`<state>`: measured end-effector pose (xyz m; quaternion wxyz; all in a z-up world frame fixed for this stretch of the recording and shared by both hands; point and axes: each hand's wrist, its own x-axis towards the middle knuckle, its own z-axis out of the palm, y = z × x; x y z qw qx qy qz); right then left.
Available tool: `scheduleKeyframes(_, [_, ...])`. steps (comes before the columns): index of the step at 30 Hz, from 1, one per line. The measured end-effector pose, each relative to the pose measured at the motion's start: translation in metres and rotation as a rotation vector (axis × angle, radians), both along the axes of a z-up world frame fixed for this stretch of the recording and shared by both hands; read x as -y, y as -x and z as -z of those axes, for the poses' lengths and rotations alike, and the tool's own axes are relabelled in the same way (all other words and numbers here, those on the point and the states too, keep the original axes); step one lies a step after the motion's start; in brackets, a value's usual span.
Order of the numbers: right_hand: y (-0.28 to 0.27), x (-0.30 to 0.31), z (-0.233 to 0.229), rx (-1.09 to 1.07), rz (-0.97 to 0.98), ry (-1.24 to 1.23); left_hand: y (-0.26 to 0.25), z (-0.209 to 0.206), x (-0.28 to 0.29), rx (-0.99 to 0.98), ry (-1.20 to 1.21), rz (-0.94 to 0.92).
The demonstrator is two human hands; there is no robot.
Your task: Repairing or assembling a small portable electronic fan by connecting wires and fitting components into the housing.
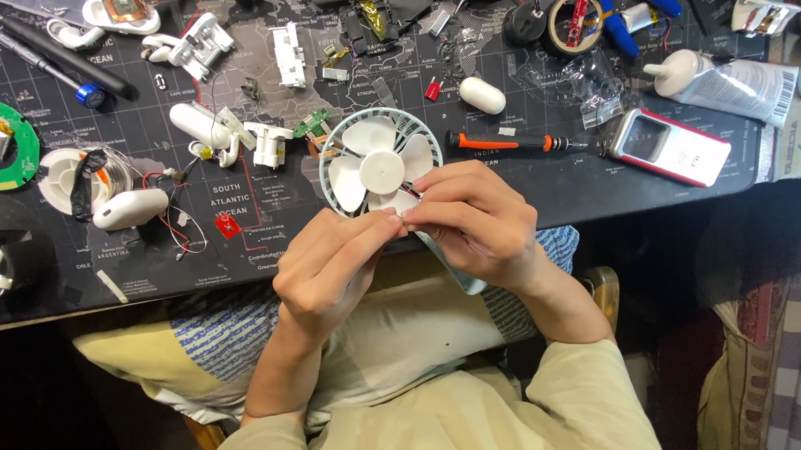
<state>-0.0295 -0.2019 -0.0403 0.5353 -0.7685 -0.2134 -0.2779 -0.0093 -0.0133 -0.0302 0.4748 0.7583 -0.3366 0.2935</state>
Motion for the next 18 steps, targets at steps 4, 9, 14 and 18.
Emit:
scheduleKeyframes(4, [0.0003, 0.0003, -0.0002, 0.000, 0.007, 0.018, 0.0000, 0.0003, 0.0007, 0.013, -0.004, -0.011])
scheduleKeyframes(9, [0.0004, 0.0002, 0.0012, 0.025, 0.018, 0.031, 0.0001, -0.0009, 0.0003, 0.018, -0.030, -0.026])
scheduleKeyframes(14, [0.0004, -0.0004, 0.0006, 0.035, 0.025, 0.035, 0.0006, -0.0016, 0.0000, 0.022, -0.041, -0.034])
scheduleKeyframes(18, [0.0002, 0.0003, 0.0015, 0.048, 0.019, 0.053, 0.0015, -0.0009, -0.0004, 0.023, -0.060, -0.048])
